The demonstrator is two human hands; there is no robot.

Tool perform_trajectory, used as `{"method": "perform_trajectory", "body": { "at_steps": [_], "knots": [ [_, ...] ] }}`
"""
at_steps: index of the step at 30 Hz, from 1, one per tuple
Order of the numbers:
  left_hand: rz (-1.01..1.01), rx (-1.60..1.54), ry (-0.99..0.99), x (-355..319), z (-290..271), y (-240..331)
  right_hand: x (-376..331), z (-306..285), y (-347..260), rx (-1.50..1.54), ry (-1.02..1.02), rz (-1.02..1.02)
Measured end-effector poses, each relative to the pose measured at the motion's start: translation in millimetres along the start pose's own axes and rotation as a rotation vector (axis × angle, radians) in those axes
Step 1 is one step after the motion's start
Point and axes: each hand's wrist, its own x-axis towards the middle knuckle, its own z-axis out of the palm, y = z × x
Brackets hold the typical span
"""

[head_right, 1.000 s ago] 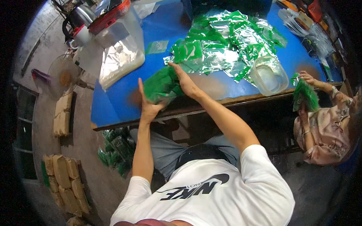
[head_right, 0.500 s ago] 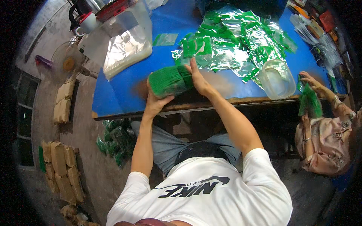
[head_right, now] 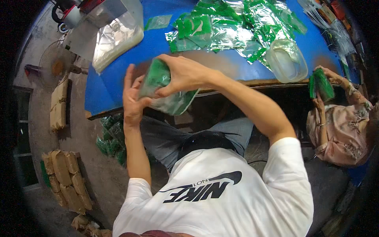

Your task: Packing and organizing green plastic packets into larger clear plastic bags on a blue workbench.

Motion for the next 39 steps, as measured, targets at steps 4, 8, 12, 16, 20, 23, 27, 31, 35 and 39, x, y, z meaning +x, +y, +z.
{"method": "perform_trajectory", "body": {
  "at_steps": [4,8,12,16,20,23,27,31,35,39],
  "knots": [
    [0.141,-0.282,0.505,-1,33,8,7,34,-14,0.336,0.221,0.134],
    [0.258,-0.173,0.729,4,28,-6,5,51,-30,0.682,0.286,0.098],
    [0.126,0.085,0.642,16,19,-39,-1,63,-11,0.647,0.380,0.079],
    [-0.002,0.074,0.464,43,16,-57,-26,48,48,0.954,0.352,0.404],
    [0.237,0.763,0.583,133,-115,-56,-55,27,74,1.509,0.682,0.404],
    [0.077,1.193,0.680,191,-219,-65,-65,31,96,1.455,0.742,0.378],
    [-0.268,1.053,0.639,202,-332,-100,-68,43,103,1.427,0.725,0.460],
    [-0.340,0.925,0.648,216,-353,-107,-73,36,97,1.417,0.692,0.538],
    [-0.316,0.947,0.675,217,-355,-98,-66,32,94,1.430,0.630,0.542],
    [-0.370,0.853,0.664,214,-349,-89,-63,37,100,1.469,0.631,0.520]
  ]
}}
